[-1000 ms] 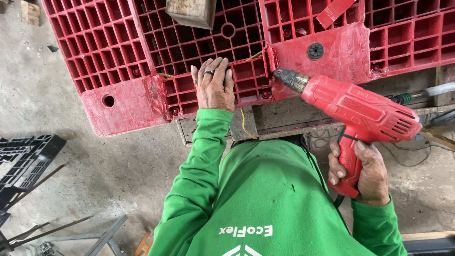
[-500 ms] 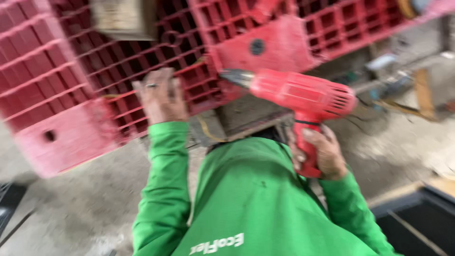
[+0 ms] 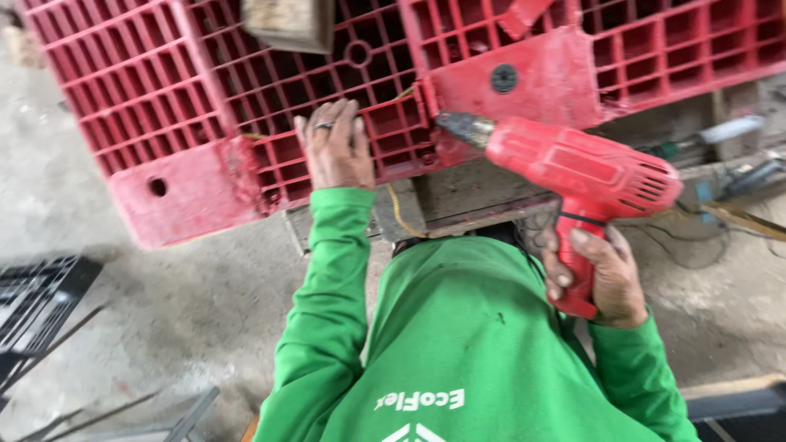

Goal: The person uses a chisel to clean a damaged area on a red plastic pallet, then uses a red heat gun to melt and smooth the plastic along the damaged edge. The person repeatedly applies heat to the same section while holding the pallet steady.

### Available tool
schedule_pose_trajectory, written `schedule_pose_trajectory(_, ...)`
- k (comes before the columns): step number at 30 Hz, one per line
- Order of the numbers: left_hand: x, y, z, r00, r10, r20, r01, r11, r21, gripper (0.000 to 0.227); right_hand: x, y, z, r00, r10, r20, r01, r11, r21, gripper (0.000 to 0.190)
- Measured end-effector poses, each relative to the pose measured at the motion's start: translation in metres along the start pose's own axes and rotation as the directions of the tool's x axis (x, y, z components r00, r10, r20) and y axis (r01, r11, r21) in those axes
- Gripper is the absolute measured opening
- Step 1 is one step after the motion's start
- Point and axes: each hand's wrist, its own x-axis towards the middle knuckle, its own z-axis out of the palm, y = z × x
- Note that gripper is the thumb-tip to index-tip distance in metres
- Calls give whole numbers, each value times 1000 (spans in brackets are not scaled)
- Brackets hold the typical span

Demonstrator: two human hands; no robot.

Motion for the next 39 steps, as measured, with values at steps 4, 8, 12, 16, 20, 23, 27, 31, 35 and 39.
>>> schedule_pose_trajectory(4,1,-2,5,1000,-26,9,26,999,-22,26,0,5,-3,997,-69,-37,68,998,-18,35)
schedule_pose_trajectory(8,0,-2,4,999,-44,21,45,999,-26,26,0,3,-4,997,-81,-3,81,997,11,35)
schedule_pose_trajectory(12,-1,-3,7,999,-46,24,47,999,-25,26,1,2,-6,997,-71,11,71,997,39,36)
schedule_pose_trajectory(16,-2,-3,5,998,-52,26,52,998,-19,26,3,1,-8,996,-81,41,79,996,49,35)
schedule_pose_trajectory(20,0,-3,6,998,-63,28,64,998,-23,27,8,-6,-13,997,-55,46,53,998,38,41)
schedule_pose_trajectory(23,-1,-3,5,998,-65,-2,65,998,-24,28,12,-13,-19,996,-21,88,16,998,66,46)
schedule_pose_trajectory(27,0,3,5,992,-118,-38,117,993,-13,28,20,-25,-25,993,-8,119,4,1000,30,50)
schedule_pose_trajectory(31,2,6,5,992,-110,-64,110,994,-4,25,26,-37,-32,990,22,139,-23,1000,7,51)
schedule_pose_trajectory(35,1,7,5,991,-121,-63,121,993,-4,23,35,-47,-38,987,64,144,-60,998,-27,52)
schedule_pose_trajectory(39,4,11,3,990,-129,-61,129,992,-6,25,39,-54,-40,982,68,176,-64,998,-26,54)
